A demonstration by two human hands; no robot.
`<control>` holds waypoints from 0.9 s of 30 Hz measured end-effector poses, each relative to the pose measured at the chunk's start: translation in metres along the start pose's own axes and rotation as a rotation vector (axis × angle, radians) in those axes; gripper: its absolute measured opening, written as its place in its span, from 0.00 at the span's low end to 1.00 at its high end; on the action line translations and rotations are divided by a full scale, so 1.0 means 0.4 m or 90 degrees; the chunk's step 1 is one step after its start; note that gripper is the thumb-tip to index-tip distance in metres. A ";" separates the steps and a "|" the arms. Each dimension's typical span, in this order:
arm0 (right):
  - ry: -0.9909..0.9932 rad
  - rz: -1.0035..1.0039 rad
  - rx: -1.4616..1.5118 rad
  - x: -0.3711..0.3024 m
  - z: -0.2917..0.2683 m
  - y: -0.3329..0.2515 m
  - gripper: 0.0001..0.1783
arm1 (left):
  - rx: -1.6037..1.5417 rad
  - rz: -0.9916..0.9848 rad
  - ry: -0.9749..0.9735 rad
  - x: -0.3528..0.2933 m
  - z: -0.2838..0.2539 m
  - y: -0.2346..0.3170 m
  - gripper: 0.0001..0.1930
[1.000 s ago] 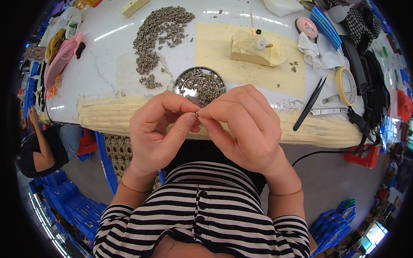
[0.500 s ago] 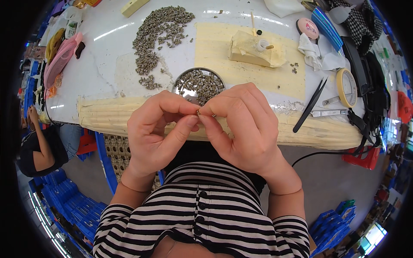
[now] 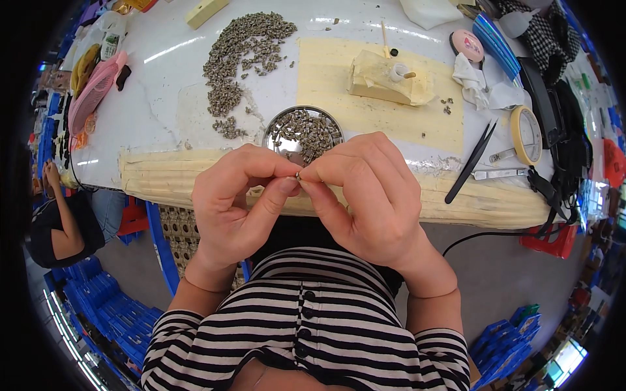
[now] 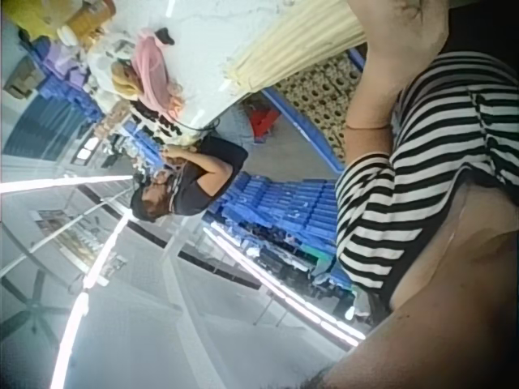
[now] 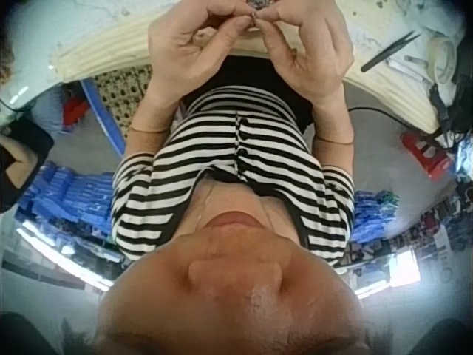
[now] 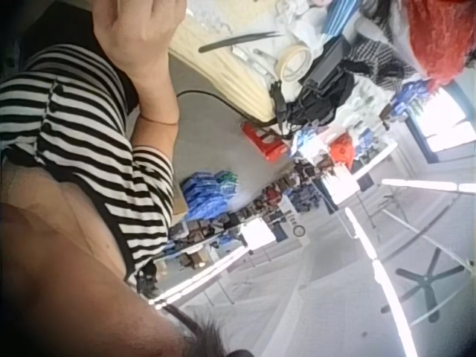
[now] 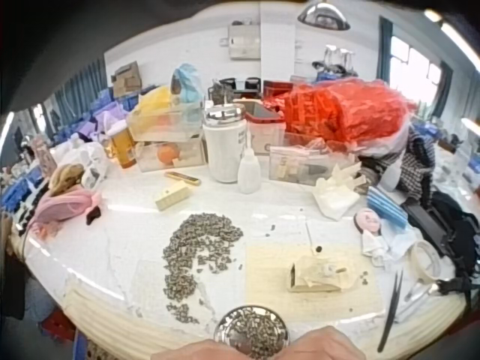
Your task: The person picks up small metal components from a dish by hand and places them onto a larger plastic unit on the workbench.
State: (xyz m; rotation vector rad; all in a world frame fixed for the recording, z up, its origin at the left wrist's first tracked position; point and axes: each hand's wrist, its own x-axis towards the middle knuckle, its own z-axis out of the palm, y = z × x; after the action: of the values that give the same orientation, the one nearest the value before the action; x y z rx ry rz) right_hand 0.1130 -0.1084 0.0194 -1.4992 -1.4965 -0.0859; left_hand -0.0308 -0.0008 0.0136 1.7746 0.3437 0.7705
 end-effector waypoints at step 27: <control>-0.058 0.042 0.050 0.005 -0.012 -0.007 0.12 | 0.111 0.106 -0.013 0.008 -0.009 0.006 0.06</control>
State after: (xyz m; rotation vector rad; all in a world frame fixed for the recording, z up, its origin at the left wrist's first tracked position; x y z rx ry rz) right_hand 0.1141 -0.1107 0.0248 -1.5046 -1.5032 0.0797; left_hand -0.0310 0.0030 0.0177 1.9928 0.2583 0.8606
